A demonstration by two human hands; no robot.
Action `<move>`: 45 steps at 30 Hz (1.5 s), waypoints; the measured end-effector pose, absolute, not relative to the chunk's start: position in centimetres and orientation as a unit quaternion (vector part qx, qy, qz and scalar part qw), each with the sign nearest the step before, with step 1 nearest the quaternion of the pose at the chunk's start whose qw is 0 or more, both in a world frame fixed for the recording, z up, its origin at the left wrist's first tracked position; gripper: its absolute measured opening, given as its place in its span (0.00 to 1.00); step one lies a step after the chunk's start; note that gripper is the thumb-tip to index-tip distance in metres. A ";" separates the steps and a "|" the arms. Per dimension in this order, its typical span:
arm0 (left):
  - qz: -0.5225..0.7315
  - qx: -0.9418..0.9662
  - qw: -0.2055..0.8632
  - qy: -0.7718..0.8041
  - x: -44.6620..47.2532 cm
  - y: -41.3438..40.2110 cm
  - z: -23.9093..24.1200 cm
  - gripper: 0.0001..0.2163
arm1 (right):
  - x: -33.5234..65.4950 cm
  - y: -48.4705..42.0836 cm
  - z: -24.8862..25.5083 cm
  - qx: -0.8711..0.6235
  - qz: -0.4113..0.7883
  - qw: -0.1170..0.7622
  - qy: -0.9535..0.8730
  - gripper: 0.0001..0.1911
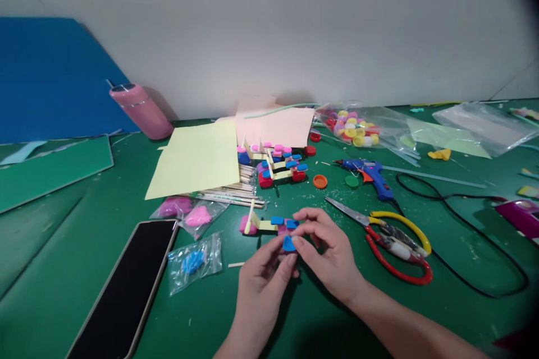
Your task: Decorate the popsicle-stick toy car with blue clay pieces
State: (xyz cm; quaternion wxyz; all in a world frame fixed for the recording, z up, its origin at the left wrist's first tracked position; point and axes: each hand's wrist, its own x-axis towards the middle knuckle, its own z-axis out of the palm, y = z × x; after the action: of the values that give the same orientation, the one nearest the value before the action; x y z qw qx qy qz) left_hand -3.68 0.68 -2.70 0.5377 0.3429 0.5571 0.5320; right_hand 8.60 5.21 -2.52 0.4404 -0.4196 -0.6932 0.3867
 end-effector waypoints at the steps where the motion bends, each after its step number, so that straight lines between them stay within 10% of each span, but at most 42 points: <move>1: 0.532 0.336 0.546 0.553 -3.7 0.8 -2.7 0.10 | 8.6 5.2 -2.6 -0.416 0.390 0.440 -0.694 0.05; 45: 0.538 0.107 0.790 0.274 -4.0 0.7 -3.2 0.08 | 9.4 5.1 -2.6 -0.269 0.247 0.448 -0.816 0.10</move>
State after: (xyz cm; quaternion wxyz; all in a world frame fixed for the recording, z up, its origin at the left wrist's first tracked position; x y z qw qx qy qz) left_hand -4.03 0.67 -3.15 0.7899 0.1073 0.2737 0.5381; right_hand 9.35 5.13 -2.58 0.4480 -0.2694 -0.8159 0.2469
